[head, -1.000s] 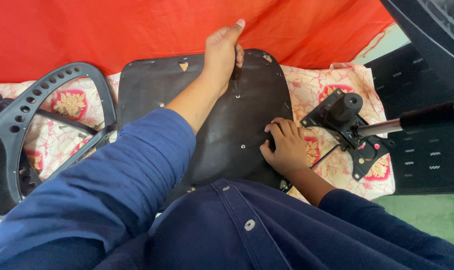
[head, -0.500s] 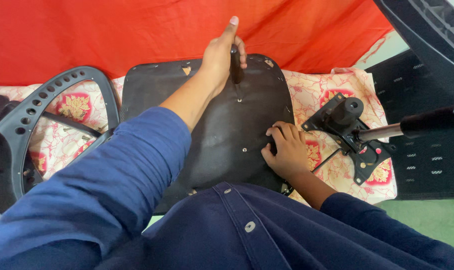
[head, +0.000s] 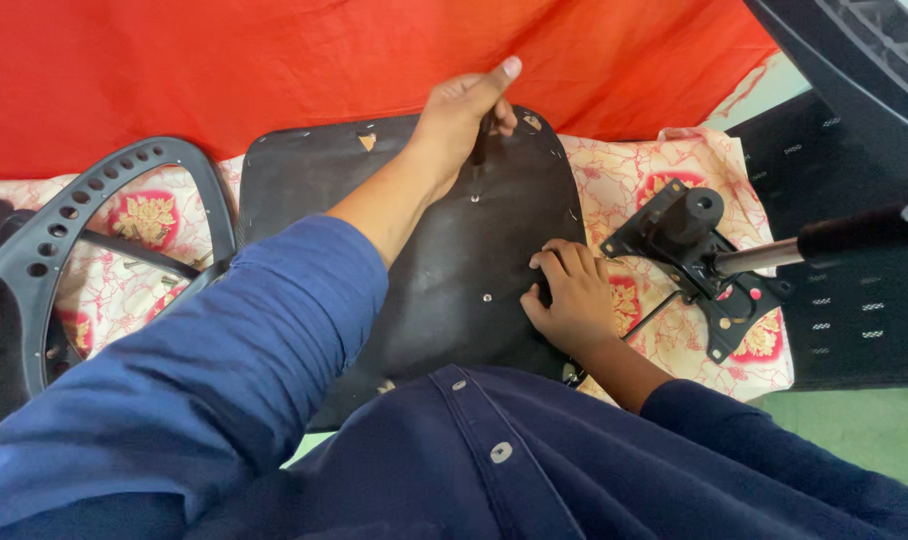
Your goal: The person uses a screwdriver to remove screws from the underside of a black chair seat. They work systematically around the perimeter and center of the seat, loosening and removing fasteners to detach the seat from its frame.
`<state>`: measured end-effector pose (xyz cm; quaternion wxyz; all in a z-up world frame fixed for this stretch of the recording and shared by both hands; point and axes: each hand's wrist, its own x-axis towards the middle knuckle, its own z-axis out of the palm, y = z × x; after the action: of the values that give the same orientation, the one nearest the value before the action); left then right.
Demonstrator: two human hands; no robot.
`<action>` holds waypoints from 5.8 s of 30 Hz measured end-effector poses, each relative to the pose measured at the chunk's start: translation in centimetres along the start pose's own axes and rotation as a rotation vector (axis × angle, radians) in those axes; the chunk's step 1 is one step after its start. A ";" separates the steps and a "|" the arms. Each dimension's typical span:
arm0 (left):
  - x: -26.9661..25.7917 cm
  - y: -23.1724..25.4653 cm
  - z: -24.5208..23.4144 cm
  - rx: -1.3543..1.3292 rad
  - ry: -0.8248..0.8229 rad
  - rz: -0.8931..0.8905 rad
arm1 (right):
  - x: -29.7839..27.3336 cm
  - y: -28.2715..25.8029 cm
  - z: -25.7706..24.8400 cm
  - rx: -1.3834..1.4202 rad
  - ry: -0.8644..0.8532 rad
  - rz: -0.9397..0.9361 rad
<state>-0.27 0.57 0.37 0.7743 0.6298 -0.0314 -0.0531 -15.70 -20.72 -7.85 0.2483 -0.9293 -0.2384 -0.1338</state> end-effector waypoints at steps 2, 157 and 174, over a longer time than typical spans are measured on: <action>-0.4 -0.1 0.0 0.019 -0.116 -0.034 | 0.0 0.0 0.0 0.001 0.010 -0.002; -10.0 0.9 -20.3 -0.049 0.730 0.262 | -0.1 0.7 0.7 -0.021 0.008 -0.016; -11.5 1.1 -16.5 0.242 0.688 0.223 | -0.1 0.5 0.5 -0.045 0.024 -0.046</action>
<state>-9.76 18.20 -1.71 0.6606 0.6905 0.1559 0.2500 -15.42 -20.88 -8.51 0.2271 -0.9272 -0.2538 -0.1561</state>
